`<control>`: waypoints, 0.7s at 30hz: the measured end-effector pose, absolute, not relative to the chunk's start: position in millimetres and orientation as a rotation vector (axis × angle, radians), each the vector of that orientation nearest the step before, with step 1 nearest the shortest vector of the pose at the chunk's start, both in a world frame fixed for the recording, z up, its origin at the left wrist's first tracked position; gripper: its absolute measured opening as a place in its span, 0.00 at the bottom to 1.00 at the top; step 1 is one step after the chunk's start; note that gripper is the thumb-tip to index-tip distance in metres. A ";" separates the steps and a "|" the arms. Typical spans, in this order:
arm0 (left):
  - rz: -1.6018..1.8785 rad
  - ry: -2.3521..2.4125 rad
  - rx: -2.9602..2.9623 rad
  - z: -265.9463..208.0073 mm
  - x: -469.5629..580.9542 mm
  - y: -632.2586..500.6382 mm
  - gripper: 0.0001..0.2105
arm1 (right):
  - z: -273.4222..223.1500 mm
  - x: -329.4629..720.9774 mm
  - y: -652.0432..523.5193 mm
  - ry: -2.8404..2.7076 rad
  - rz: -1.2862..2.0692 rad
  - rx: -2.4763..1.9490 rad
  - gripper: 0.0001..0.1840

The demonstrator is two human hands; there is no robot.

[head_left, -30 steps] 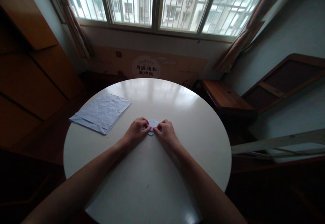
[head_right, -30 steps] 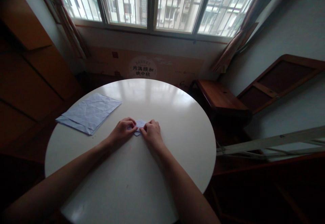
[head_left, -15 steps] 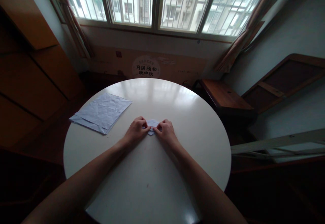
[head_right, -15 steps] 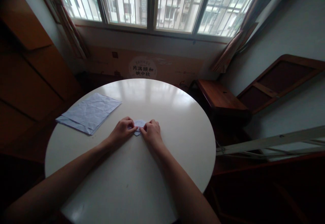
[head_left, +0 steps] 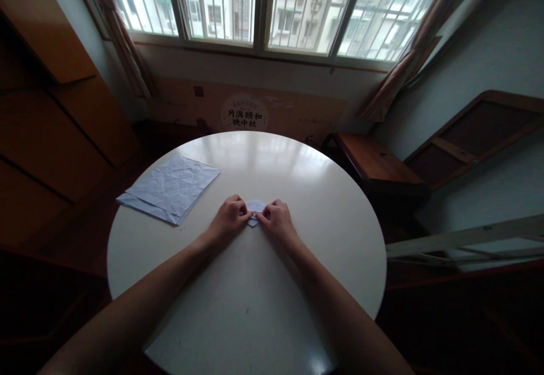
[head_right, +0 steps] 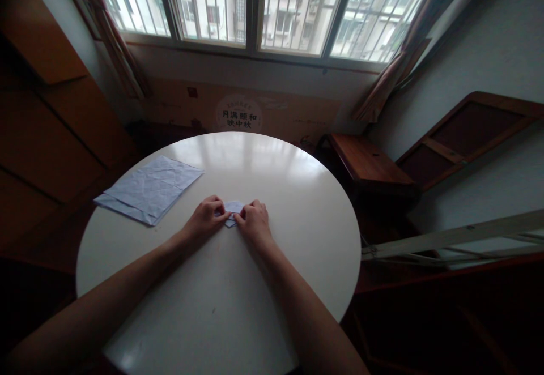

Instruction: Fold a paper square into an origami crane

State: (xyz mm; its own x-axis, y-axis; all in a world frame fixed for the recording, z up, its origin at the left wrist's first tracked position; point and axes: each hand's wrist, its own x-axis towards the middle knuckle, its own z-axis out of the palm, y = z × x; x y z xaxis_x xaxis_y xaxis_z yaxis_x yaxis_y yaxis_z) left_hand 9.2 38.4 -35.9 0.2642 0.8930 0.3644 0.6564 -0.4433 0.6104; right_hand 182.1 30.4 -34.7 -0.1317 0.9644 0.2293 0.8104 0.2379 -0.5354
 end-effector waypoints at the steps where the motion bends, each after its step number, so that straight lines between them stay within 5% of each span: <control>1: 0.982 1.417 2.206 -35.7 9.3 38.3 0.10 | -34.6 181.9 30.4 -1.990 0.382 -1.621 0.09; 21: 0.930 1.465 2.260 -36.7 10.5 37.8 0.09 | -28.4 179.5 27.9 -2.023 0.383 -1.676 0.08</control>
State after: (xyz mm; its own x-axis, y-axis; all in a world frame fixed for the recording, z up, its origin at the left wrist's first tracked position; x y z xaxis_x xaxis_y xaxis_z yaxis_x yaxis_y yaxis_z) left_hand 10.5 37.8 -36.7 0.2740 0.8924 0.3585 0.7044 -0.4400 0.5570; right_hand 179.5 27.9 -28.4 -0.1333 0.9737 0.1846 0.8389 0.2100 -0.5021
